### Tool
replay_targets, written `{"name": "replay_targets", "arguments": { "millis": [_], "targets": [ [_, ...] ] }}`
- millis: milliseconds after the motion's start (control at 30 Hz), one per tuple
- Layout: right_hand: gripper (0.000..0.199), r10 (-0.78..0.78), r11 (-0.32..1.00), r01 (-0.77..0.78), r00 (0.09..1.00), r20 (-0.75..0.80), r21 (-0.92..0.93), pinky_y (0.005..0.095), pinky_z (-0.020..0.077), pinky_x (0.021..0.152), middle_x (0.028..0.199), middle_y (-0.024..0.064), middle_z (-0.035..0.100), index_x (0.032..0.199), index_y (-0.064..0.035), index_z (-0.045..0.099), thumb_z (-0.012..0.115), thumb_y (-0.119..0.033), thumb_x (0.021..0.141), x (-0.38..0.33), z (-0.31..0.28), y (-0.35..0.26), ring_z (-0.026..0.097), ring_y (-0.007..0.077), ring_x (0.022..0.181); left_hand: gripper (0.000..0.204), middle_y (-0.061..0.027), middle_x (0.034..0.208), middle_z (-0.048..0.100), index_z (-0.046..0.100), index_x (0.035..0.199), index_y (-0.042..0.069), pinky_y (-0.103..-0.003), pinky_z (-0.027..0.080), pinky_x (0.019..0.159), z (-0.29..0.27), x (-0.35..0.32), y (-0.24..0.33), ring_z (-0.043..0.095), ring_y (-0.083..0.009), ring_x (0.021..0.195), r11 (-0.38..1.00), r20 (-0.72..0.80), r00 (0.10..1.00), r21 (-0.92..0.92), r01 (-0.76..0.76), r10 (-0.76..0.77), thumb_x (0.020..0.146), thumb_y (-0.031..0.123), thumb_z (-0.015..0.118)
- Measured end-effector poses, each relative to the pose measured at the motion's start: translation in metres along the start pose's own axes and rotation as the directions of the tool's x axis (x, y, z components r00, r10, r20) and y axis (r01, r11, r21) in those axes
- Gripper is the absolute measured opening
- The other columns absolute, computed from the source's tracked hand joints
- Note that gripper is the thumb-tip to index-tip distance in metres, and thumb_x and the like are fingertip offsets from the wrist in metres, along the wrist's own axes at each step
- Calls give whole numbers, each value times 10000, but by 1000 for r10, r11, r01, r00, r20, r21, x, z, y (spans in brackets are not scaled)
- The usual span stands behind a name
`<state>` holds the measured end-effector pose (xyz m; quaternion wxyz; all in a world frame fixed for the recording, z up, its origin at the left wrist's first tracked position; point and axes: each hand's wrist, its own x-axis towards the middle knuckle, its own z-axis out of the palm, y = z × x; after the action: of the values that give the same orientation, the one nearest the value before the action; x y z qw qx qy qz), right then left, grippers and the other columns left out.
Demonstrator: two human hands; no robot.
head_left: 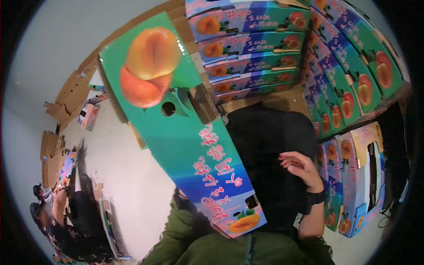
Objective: The person is stacking and organizing cardboard peach boxes in a packaging area.
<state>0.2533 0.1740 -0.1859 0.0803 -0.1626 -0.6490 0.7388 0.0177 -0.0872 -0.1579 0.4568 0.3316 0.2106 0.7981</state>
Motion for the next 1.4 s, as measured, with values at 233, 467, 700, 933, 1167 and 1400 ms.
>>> {"name": "replay_targets", "arguments": {
  "millis": [233,467,700,933,1167,1400],
  "targets": [
    [406,-91,995,91,996,-21,-36,313,458,956,1232,97,611,1290,-15,545,641,-110,907,-5,-2,-17,598,171,1073,592,-97,1097,679,570,1214,-11,-358,517,865,12,45,120,626,-174,1005,399,-174,741,751,526,-648,689,-26,842],
    [970,-258,945,256,966,-15,202,398,306,1101,1449,153,373,1506,-62,169,736,-398,794,-5,19,-50,392,259,1331,718,-206,1170,629,496,1327,-4,-374,452,972,16,36,102,601,-306,1099,-32,-81,315,987,158,-946,708,174,815],
    [1076,-127,982,143,983,-129,123,367,226,1144,1518,133,254,1538,-50,45,770,-160,752,-21,34,-50,245,222,1415,719,-203,1154,652,520,1314,11,-384,461,938,4,75,76,616,-351,1054,-23,-36,86,989,147,-996,658,111,795],
    [1028,-352,887,451,800,-486,100,382,351,1094,1482,126,357,1538,-85,171,743,-229,696,-108,11,-67,369,250,1357,591,-157,1109,593,594,1138,84,-407,451,957,67,89,93,535,-365,1140,-20,181,818,973,-229,-546,597,41,827],
    [775,-765,386,920,356,-536,60,379,390,1064,1433,144,438,1513,-98,260,612,-315,857,-308,-214,-151,450,259,1303,459,-166,1216,545,633,1051,100,-541,421,987,105,81,52,539,-374,1150,-267,486,609,868,-418,627,621,0,760],
    [569,-827,556,685,399,-395,-471,429,524,944,1209,213,616,1314,56,479,417,-413,997,-182,-234,-357,658,305,1034,246,-149,987,588,613,927,33,-430,458,808,-30,89,-44,560,-349,921,-185,221,972,961,-203,80,697,77,689]
  ]
}}
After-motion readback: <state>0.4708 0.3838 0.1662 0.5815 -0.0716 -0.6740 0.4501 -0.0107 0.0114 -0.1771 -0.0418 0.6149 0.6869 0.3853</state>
